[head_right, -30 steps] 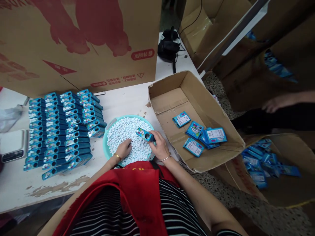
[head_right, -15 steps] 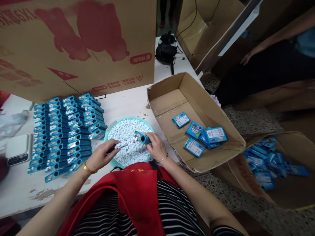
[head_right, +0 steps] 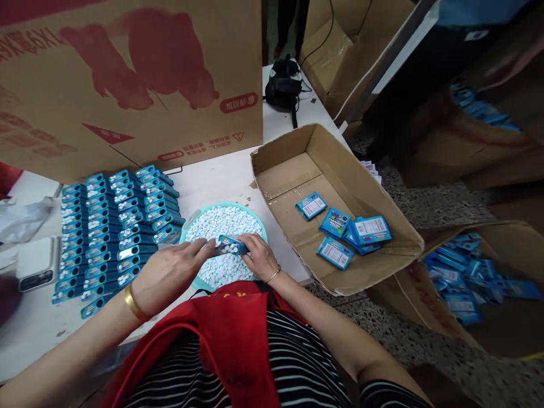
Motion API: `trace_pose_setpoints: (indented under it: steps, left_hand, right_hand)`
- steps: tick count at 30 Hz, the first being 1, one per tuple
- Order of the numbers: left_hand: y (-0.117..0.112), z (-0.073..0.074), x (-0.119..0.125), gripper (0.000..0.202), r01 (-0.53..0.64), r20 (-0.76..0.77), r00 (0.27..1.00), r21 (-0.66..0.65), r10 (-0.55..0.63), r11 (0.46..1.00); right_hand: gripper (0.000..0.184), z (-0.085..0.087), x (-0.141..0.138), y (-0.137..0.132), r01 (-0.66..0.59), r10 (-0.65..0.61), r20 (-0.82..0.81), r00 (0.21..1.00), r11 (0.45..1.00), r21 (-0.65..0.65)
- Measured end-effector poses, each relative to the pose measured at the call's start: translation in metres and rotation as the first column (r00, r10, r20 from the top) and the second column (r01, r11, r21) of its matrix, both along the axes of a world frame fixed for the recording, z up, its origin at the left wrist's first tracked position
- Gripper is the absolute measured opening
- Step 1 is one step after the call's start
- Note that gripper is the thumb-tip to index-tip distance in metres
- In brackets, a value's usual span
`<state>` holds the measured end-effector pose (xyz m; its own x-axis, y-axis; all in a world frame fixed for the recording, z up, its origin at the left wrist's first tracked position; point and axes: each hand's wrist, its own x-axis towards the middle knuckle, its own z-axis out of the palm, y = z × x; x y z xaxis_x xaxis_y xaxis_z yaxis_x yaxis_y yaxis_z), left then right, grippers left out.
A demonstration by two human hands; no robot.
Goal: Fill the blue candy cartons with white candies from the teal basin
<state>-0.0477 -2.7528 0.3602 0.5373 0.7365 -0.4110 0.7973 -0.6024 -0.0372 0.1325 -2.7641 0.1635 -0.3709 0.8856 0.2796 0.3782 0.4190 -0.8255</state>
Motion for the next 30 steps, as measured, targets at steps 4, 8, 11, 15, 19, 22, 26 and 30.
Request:
trace_pose_setpoints:
  steps: [4, 8, 11, 15, 19, 22, 26, 30]
  left_hand:
    - [0.005, -0.009, -0.025, 0.03, -0.075, 0.27, 0.961, 0.04, 0.062, 0.996]
    - [0.013, -0.05, -0.036, 0.049, -0.143, 0.494, 0.859, -0.02, 0.134, 0.99]
    - [0.013, -0.077, -0.033, 0.035, -0.115, 0.553, 0.816, -0.132, 0.17, 0.985]
    - [0.002, -0.085, -0.042, 0.025, -0.157, 0.58, 0.774, -0.213, 0.254, 0.964]
    - [-0.013, -0.078, -0.08, 0.03, -0.31, 0.588, 0.732, -0.164, 0.345, 0.936]
    - [-0.025, -0.078, -0.115, 0.031, -0.428, 0.568, 0.717, -0.099, 0.404, 0.898]
    - [-0.041, -0.085, -0.155, 0.033, -0.605, 0.521, 0.684, 0.015, 0.51, 0.796]
    - [-0.046, -0.103, -0.185, 0.039, -0.757, 0.498, 0.584, 0.05, 0.641, 0.651]
  right_hand:
    - [0.042, 0.004, -0.002, 0.004, -0.002, 0.003, -0.096, 0.995, 1.0, 0.008]
    - [0.036, 0.012, -0.007, 0.007, -0.082, 0.085, -0.131, 0.988, 0.996, 0.028]
    - [0.029, 0.021, -0.007, 0.006, -0.142, 0.138, -0.112, 0.984, 0.989, -0.028]
    - [0.041, 0.026, 0.017, 0.023, -0.154, 0.154, -0.106, 0.982, 0.988, 0.005]
    - [0.038, 0.005, 0.082, 0.076, 0.235, -0.247, 0.232, 0.941, 0.969, 0.076]
    - [0.059, -0.034, 0.137, 0.108, 0.295, -0.229, 0.671, 0.706, 0.956, 0.016]
    - [0.071, -0.096, 0.18, 0.123, 0.201, 0.007, 0.891, 0.454, 0.973, -0.11]
    - [0.071, -0.124, 0.185, 0.129, 0.151, 0.0, 0.905, 0.425, 0.986, -0.071]
